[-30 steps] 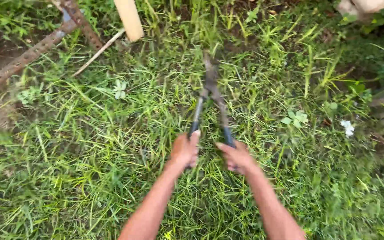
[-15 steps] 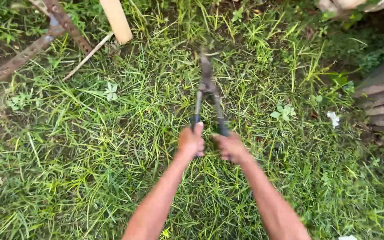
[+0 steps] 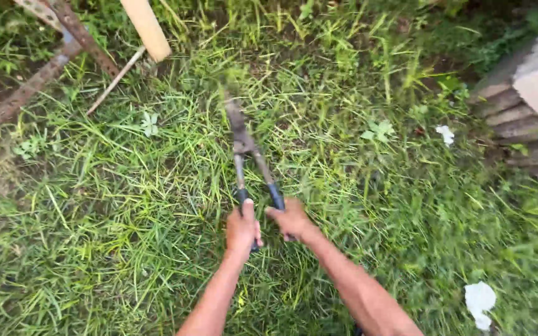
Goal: Trim and clear overgrown grass and weeds using a pair of manual garden shears.
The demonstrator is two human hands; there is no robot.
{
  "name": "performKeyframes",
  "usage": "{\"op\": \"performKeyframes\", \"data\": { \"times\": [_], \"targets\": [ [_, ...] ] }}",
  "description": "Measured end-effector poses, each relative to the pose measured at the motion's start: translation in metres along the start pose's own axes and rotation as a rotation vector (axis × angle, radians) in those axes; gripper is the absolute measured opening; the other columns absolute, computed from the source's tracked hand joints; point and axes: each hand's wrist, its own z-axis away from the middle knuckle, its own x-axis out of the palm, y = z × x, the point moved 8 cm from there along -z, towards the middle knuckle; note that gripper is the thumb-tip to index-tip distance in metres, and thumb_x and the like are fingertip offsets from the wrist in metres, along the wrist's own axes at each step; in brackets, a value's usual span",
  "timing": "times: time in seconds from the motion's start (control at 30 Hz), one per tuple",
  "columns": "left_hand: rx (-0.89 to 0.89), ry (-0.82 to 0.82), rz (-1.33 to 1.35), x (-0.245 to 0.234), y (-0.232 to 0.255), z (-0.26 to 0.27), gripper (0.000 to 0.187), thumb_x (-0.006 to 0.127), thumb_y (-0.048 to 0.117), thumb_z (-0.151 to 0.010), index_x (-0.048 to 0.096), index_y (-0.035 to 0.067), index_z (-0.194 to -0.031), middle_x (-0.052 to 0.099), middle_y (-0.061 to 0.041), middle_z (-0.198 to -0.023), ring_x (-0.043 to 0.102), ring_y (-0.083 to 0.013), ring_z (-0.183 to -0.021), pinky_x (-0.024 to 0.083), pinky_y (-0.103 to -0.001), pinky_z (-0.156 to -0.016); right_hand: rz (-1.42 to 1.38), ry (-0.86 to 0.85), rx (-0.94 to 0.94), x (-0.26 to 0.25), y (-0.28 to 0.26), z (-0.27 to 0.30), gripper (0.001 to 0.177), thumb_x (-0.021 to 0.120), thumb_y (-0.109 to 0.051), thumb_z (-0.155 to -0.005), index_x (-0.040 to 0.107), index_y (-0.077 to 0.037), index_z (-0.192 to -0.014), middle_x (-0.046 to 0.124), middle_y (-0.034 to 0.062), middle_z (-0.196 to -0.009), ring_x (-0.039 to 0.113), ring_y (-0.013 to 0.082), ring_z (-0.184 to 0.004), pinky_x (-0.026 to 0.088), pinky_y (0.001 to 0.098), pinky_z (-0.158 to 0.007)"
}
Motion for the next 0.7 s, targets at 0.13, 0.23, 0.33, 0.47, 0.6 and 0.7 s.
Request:
{"op": "performKeyframes", "data": {
  "times": [0.13,0.23,0.33,0.47,0.6,0.7],
  "targets": [
    [-0.061,-0.134,0.103,-0.016,0.015,0.009,0.035,0.054,0.042,-0.102,0.049,0.009,-0.091,0.049,-0.001,-0.058,0.045,-0.0128,-0.037,0.040,-0.031,-0.030,0.079,0.005,-0.086,-0.027,-0.047,0.040,0.033,0.072,-0.025,-0.095,0.049,-0.002,-0.094,0.051,0.0030,-0.056,0.049,0.0141,-0.036,0.043,0.0297,-0.030],
    [-0.025,-0.192,-0.179,-0.037,0.056,0.003,0.030,0.053,0.038,-0.103,0.055,0.009,-0.094,0.052,0.002,-0.061,0.044,-0.0090,-0.040,0.040,-0.029,-0.032,0.279,0.035,0.035,-0.088,-0.076,0.069,0.028,0.067,-0.028,-0.095,0.053,-0.008,-0.109,0.051,-0.0001,-0.061,0.048,0.0110,-0.038,0.045,0.0264,-0.032],
    [0.041,-0.310,-0.294,-0.029,0.107,0.006,0.036,0.052,0.042,-0.102,0.053,0.008,-0.091,0.051,0.002,-0.059,0.043,-0.0110,-0.038,0.042,-0.030,-0.032,0.326,-0.002,0.024,-0.130,-0.106,0.083,0.030,0.071,-0.029,-0.094,0.058,-0.010,-0.113,0.047,-0.0035,-0.061,0.042,0.0071,-0.039,0.038,0.0230,-0.032],
    [-0.060,-0.404,-0.291,-0.008,0.115,0.012,0.042,0.053,0.045,-0.104,0.054,0.008,-0.086,0.052,0.001,-0.058,0.045,-0.0105,-0.039,0.041,-0.028,-0.033,0.261,0.001,0.101,-0.157,-0.113,0.108,0.032,0.070,-0.023,-0.093,0.053,-0.002,-0.110,0.047,-0.0013,-0.060,0.043,0.0092,-0.039,0.041,0.0269,-0.031],
    [-0.045,-0.375,-0.386,-0.003,0.151,0.029,0.039,0.057,0.046,-0.101,0.058,0.010,-0.085,0.054,0.002,-0.059,0.045,-0.0091,-0.041,0.039,-0.026,-0.034,0.223,-0.035,0.052,-0.168,-0.117,0.119,0.024,0.070,-0.023,-0.093,0.056,-0.006,-0.103,0.051,-0.0016,-0.057,0.045,0.0079,-0.038,0.040,0.0259,-0.031],
    [-0.025,-0.378,-0.422,-0.001,0.154,0.035,0.041,0.061,0.047,-0.099,0.056,0.009,-0.085,0.053,0.002,-0.059,0.045,-0.0093,-0.041,0.042,-0.027,-0.034,0.182,-0.044,-0.022,-0.165,-0.088,0.106,0.034,0.073,-0.025,-0.095,0.050,-0.003,-0.085,0.048,-0.0017,-0.054,0.041,0.0079,-0.036,0.039,0.0252,-0.030]
  ]
}}
